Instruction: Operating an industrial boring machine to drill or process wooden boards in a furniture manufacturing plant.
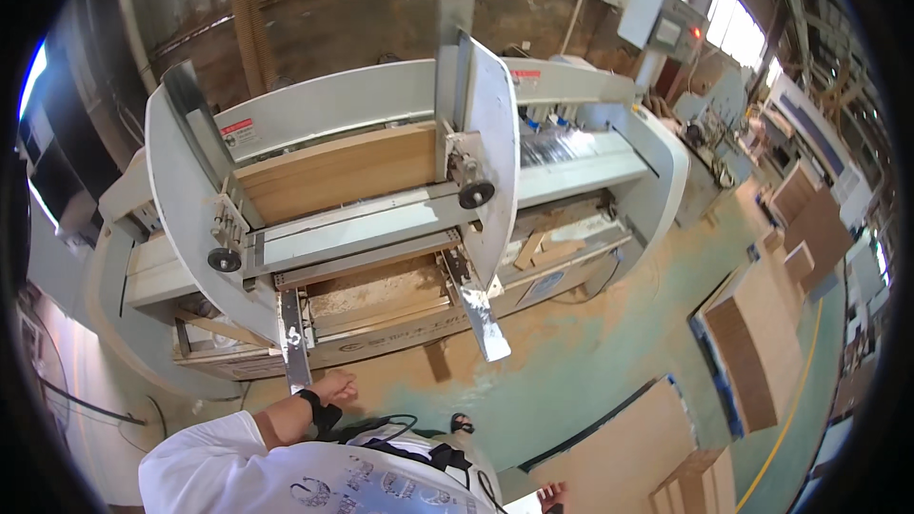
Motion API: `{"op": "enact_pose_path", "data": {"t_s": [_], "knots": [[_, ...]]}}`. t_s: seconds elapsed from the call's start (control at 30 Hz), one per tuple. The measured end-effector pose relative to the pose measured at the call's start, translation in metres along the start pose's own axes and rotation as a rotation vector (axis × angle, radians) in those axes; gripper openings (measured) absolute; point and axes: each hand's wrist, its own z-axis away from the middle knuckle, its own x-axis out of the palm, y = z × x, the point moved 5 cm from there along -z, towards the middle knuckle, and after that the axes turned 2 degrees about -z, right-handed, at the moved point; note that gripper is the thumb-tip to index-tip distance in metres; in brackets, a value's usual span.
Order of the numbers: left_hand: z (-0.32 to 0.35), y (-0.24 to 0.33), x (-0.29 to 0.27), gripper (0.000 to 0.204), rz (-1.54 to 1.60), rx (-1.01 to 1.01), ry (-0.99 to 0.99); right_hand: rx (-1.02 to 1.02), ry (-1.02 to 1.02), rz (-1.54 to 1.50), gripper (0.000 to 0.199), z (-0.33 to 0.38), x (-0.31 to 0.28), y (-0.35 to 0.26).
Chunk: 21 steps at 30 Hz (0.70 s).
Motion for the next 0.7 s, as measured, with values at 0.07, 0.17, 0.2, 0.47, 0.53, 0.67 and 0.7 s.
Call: {"op": "enact_pose_path", "data": {"t_s": [0.07,0.17,0.2,0.47,0.53,0.67,0.7], "knots": [[-0.010,0.012,-0.006,0.024,-0.053,0.009,0.055,-0.026,-0.046,0.059,0.043,0.005,0.006,-0.005],[-0.017,0.061,0.005,0.030,-0.571,0.163,0.092,0.100,-0.128,0.003,0.031,0.002,-0.004,0.005],[-0.032,0.064,-0.003,0.030,-0.576,0.211,0.147,0.133,-0.111,-0.051,0.023,0.000,0.003,0.010],[-0.030,0.177,0.008,0.036,-0.864,0.566,0.579,0.221,-0.078,0.075,0.025,0.023,0.038,-0.025],[-0.045,0.211,0.021,0.037,-0.892,0.684,0.683,0.241,-0.046,0.240,0.040,-0.021,0.002,-0.036],[-0.084,0.258,0.024,0.041,-0.783,0.606,0.811,0.234,-0.038,0.403,0.054,-0.004,0.013,-0.097],[-0.095,0.268,0.012,0.044,-0.809,0.559,0.865,0.244,-0.050,0.460,0.055,0.011,0.051,-0.109]]}}
